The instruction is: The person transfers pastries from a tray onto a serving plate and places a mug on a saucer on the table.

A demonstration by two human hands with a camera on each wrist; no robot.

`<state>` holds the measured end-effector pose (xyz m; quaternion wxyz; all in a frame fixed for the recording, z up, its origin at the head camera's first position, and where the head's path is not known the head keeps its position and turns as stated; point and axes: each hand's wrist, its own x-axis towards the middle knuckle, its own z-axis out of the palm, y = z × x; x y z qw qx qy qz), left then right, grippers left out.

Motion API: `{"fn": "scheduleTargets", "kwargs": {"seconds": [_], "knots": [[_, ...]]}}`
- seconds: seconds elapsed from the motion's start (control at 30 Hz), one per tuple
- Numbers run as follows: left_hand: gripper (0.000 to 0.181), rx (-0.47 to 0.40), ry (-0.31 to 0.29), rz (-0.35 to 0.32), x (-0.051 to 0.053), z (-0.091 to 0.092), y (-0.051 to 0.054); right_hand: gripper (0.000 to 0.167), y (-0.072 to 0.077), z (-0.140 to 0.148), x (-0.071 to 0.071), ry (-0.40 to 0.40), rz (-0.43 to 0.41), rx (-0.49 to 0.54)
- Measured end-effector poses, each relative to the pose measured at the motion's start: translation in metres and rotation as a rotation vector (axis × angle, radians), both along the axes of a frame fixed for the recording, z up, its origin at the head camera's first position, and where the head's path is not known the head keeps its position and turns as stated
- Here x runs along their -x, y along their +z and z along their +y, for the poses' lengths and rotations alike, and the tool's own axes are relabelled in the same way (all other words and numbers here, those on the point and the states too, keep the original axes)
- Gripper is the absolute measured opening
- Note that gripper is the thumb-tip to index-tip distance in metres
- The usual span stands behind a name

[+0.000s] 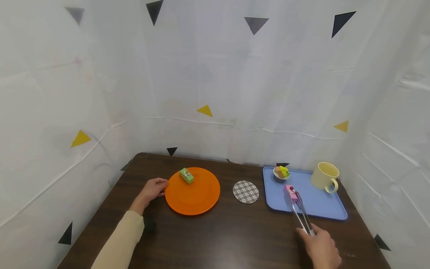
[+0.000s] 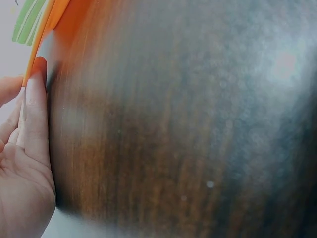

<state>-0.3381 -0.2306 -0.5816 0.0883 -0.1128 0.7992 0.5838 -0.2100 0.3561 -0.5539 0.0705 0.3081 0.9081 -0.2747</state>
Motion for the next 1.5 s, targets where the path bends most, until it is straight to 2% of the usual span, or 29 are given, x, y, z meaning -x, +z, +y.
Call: {"fn": "scheduleTargets", "kwargs": {"seconds": [0.33,0.8,1.0,1.1,1.3,1.5], "knots": [[0.039,-0.015,-0.011,0.019,-0.004,0.001,0.005,0.089,0.002,0.001,-0.001,-0.003,-0.004,0.002],[0.039,0.0,0.009,0.021,-0.003,0.0,0.0,0.088,-0.002,0.004,-0.002,0.0,0.035,0.033],[0.039,-0.002,-0.007,0.033,-0.004,0.0,0.001,0.09,0.0,0.004,-0.005,0.011,0.041,0.036],[0.04,0.003,-0.014,0.041,-0.002,-0.001,0.001,0.091,0.002,0.003,-0.004,0.015,0.051,0.035],[0.039,0.0,-0.007,0.039,0.0,-0.005,-0.005,0.092,0.003,0.003,-0.004,0.03,0.059,0.037],[0.039,-0.007,-0.009,0.035,0.004,-0.004,-0.006,0.102,0.006,0.0,-0.006,0.059,0.054,0.079]]}}
